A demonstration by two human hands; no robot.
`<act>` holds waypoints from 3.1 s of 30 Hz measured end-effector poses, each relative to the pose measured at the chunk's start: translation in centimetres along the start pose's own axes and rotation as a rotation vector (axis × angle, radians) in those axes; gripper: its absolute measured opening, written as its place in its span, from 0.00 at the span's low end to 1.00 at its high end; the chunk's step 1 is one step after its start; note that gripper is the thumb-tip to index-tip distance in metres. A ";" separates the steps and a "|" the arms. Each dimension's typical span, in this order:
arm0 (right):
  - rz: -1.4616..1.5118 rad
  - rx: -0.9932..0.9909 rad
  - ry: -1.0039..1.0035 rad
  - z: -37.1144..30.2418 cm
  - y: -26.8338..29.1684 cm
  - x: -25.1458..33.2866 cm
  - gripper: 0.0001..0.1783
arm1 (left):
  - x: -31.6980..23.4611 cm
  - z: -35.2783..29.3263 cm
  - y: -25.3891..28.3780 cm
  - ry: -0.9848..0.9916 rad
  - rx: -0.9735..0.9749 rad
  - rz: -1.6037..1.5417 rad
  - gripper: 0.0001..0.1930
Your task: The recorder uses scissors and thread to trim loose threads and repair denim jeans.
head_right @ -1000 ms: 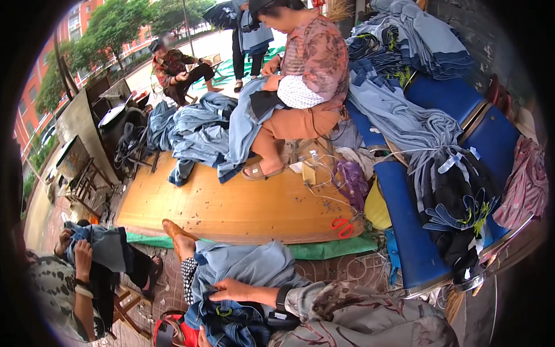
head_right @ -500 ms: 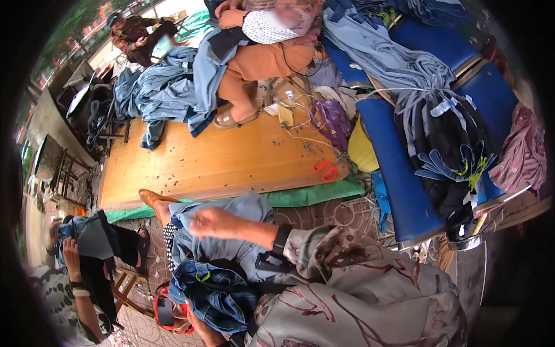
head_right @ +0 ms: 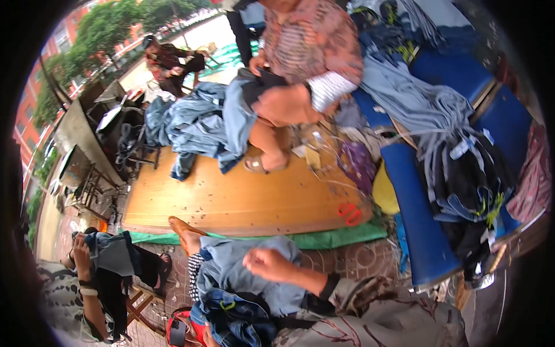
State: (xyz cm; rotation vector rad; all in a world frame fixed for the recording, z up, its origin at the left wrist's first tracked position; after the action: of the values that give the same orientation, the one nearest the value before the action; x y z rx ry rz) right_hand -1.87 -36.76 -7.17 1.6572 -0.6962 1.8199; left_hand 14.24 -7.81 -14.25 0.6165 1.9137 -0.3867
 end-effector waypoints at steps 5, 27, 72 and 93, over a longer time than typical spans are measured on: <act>-0.310 0.385 0.087 -1.0 -8.7 4.1 0.09 | -0.8 -0.2 -1.0 -0.046 0.083 -0.167 0.18; -0.094 0.277 -0.102 2.1 -8.8 -2.1 0.16 | 0.0 2.4 0.4 0.083 0.059 -0.231 0.17; -0.098 0.257 -0.019 1.3 -8.2 -3.4 0.07 | 0.3 1.4 -2.4 0.133 0.140 -0.229 0.18; -0.114 0.313 -0.038 1.2 -8.7 -2.6 0.07 | -0.1 2.3 -0.5 0.076 0.074 -0.153 0.17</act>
State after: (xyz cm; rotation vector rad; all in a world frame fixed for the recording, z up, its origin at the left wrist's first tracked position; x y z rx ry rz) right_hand 5.37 -31.67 -9.71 1.8919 -0.3347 1.8920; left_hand 15.69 -9.48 -15.12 0.5406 2.0332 -0.5408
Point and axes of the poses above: each hand's wrist, its own z-axis towards the middle knuckle, its own y-axis out of the back of the hand, x = y × z, the point moved 10 cm from there along z, towards the middle knuckle, and after that the axes turned 1 degree about y, right-handed, at the moved point
